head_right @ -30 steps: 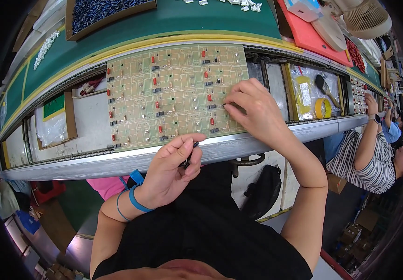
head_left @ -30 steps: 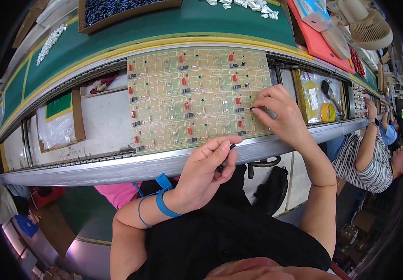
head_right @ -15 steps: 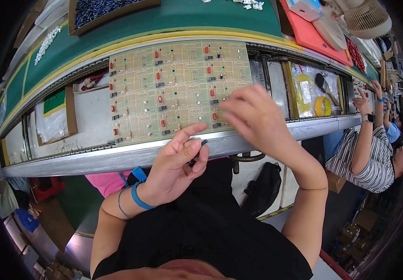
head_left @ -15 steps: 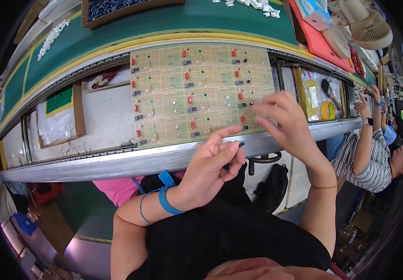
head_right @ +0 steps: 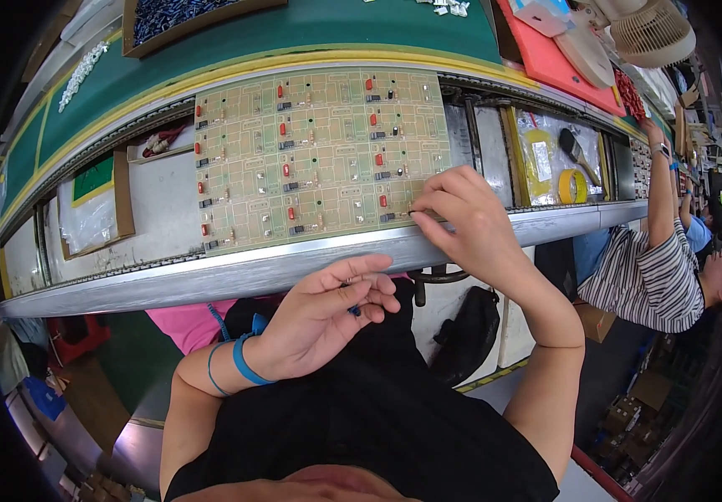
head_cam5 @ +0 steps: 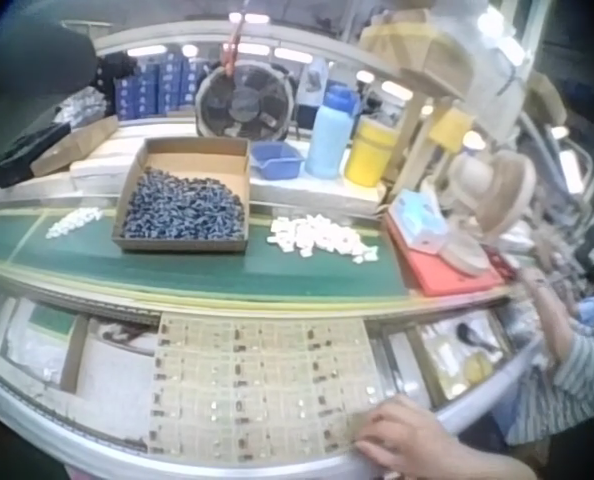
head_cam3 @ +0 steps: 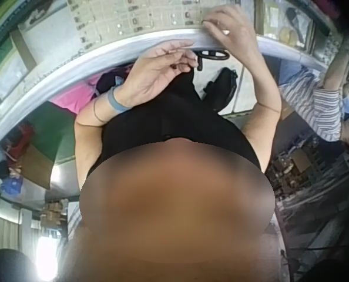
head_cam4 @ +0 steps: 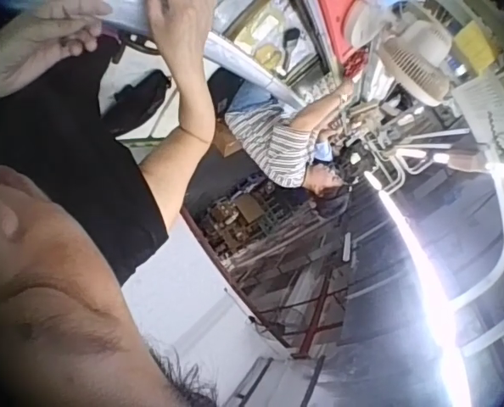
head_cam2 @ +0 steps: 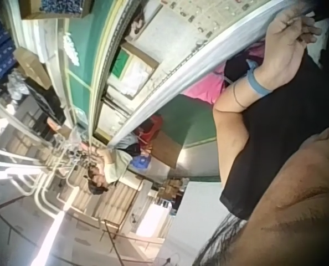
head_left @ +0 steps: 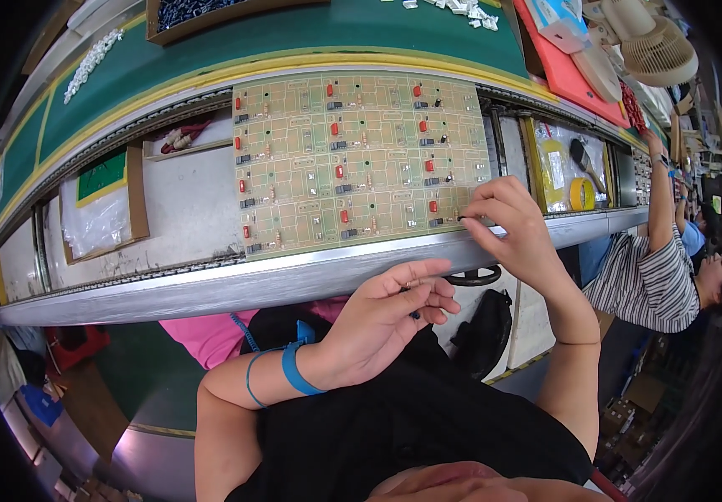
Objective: The person inserts electronic components into a circuit board by hand, pushes the board down the assembly line, pulls a new circuit board forward, and inserts components into it.
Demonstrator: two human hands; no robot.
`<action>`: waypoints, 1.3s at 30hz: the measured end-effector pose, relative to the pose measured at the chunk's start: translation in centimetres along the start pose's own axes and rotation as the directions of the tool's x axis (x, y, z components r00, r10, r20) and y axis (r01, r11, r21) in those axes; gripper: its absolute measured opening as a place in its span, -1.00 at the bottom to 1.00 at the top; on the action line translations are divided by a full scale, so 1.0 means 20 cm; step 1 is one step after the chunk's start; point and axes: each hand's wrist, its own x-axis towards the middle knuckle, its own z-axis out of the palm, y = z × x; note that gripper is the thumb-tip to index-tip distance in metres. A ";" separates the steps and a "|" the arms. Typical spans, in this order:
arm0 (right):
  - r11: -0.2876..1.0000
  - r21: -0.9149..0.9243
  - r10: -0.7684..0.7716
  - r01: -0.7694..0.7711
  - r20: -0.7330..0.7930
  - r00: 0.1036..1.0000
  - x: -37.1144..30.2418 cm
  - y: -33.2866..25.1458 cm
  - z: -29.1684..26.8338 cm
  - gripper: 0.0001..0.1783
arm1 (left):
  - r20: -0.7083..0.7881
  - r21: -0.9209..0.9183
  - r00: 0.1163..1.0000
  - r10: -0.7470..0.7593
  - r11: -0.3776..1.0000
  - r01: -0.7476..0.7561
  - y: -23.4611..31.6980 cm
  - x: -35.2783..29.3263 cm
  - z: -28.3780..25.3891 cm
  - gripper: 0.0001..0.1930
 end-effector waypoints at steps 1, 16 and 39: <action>1.000 -0.004 0.009 -0.009 0.016 1.000 -0.01 0.01 0.02 -0.87 | -0.001 -0.001 1.000 0.000 1.000 0.000 0.00 0.00 0.00 -0.66; 0.998 -0.042 -0.038 0.039 0.031 0.999 0.00 0.01 0.04 -0.87 | -0.067 -0.029 0.996 0.062 0.998 -0.065 0.02 0.00 -0.02 -0.70; 0.901 0.017 -0.433 0.433 0.076 0.898 -0.01 -0.34 0.07 -0.59 | -0.141 -0.110 0.985 0.103 0.987 -0.119 0.03 -0.04 0.02 -0.57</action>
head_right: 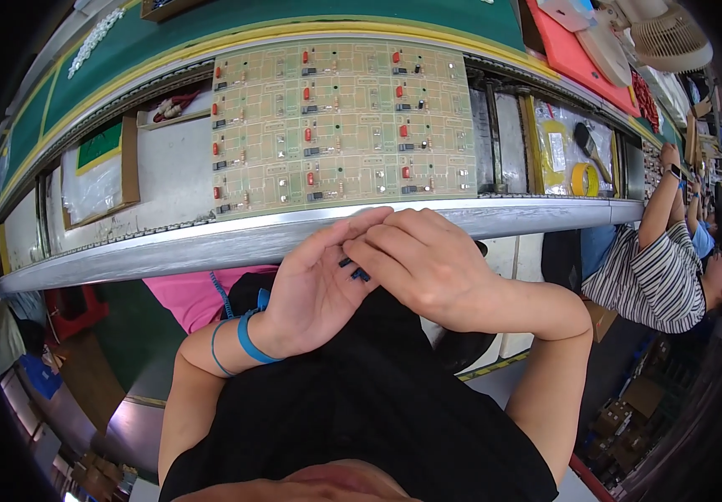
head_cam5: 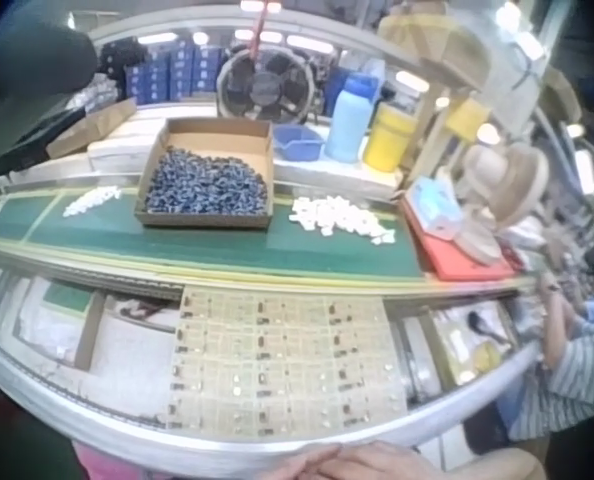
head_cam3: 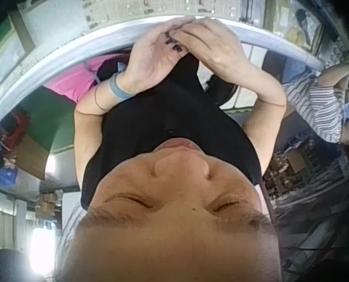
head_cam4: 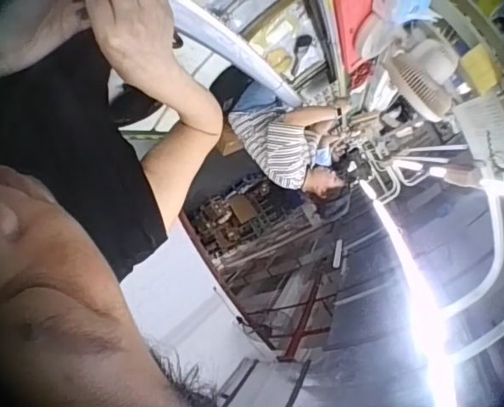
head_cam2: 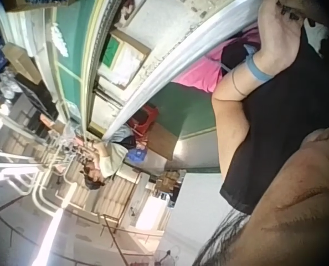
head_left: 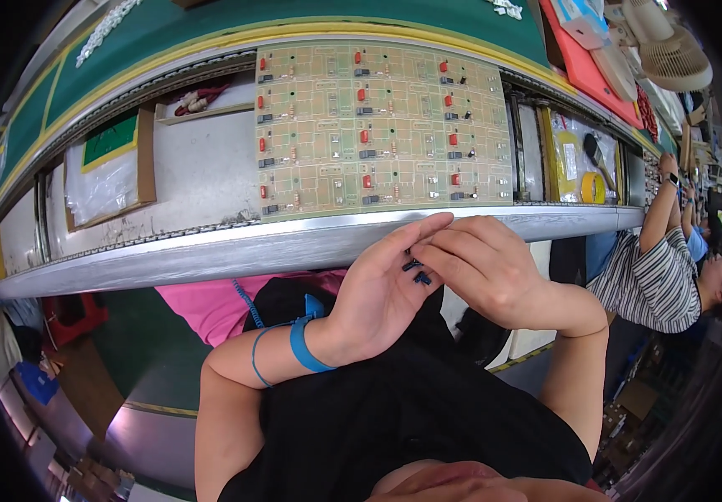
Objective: The person inserts electronic components into a circuit board by hand, pushes the board down the assembly line, pulls a new circuit board forward, and inserts components into it.
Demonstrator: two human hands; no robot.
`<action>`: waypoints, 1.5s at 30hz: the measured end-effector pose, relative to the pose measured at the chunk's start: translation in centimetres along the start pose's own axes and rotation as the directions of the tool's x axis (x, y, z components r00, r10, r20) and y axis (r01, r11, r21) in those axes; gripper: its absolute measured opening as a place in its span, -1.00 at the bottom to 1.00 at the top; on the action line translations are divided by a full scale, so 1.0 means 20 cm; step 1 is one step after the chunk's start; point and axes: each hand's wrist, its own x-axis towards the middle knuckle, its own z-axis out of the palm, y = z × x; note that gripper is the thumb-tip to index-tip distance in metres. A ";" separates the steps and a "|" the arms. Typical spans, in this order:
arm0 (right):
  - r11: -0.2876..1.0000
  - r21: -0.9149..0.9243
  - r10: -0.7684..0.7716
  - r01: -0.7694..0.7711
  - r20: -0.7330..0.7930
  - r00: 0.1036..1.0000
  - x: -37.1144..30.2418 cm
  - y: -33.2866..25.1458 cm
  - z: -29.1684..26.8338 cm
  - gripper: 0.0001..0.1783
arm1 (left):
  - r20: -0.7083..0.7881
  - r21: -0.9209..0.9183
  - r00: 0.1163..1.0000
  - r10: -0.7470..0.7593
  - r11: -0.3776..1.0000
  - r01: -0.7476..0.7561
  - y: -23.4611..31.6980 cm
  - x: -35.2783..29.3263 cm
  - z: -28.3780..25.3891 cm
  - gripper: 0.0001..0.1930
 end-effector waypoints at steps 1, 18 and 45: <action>1.000 -0.024 0.020 -0.020 0.028 0.999 0.01 -0.01 0.00 -0.56 | -0.002 -0.003 1.000 0.010 1.000 -0.010 0.00 0.00 0.00 -0.57; -0.164 0.913 0.516 -0.373 0.402 0.756 0.05 0.20 0.02 -0.80 | 0.109 0.007 0.989 -0.100 0.995 0.100 0.04 -0.11 -0.07 -0.71; 0.901 0.130 0.411 -0.415 0.055 0.910 0.20 0.16 0.17 -0.91 | 0.112 0.241 0.993 0.030 0.969 -0.056 0.04 -0.19 -0.15 -0.68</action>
